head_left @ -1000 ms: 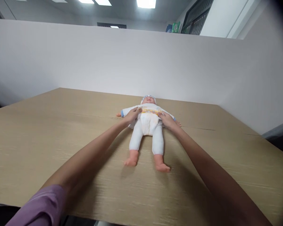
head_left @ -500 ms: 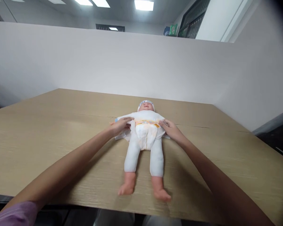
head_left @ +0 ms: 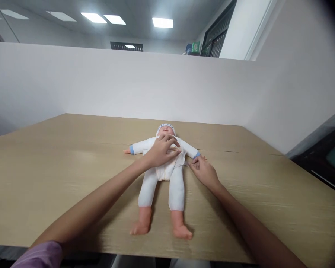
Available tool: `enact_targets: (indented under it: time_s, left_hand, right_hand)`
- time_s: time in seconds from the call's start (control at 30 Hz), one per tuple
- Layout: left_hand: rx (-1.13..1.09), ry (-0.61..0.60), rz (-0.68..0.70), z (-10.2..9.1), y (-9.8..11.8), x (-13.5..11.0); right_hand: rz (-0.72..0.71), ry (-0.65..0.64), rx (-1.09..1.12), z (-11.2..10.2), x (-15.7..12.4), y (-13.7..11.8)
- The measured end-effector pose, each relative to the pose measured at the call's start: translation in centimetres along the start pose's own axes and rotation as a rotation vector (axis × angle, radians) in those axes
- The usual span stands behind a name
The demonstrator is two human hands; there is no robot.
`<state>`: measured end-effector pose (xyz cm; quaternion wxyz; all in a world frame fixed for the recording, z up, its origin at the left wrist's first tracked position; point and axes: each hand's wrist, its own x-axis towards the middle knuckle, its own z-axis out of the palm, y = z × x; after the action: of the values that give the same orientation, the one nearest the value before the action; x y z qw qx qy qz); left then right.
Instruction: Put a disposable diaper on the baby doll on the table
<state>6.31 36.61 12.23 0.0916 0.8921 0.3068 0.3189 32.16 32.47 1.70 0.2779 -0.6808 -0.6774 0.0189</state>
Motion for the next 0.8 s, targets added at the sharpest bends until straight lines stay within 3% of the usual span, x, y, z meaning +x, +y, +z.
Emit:
enact_targets:
  time_s: [0.17, 0.3, 0.47, 0.63, 0.8]
  left_hand:
    - [0.125, -0.075, -0.062, 2.4, -0.6, 0.1]
    - [0.119, -0.079, -0.073, 2.3, -0.7, -0.3]
    - [0.096, -0.090, -0.108, 2.2, -0.6, -0.1]
    - [0.079, -0.088, -0.114, 2.3, -0.6, -0.1]
    - [0.062, -0.068, -0.122, 2.2, -0.4, 0.0]
  right_hand:
    - [0.057, -0.065, 0.083, 0.2, 0.1, 0.5]
    - [0.043, -0.220, 0.232, -0.7, 0.0, 0.5]
    - [-0.006, -0.271, 0.630, -2.9, 1.3, 0.0]
    - [-0.026, -0.303, 0.710, -3.6, 4.3, -2.7]
    - [-0.084, -0.333, 0.674, -1.4, 6.6, -6.5]
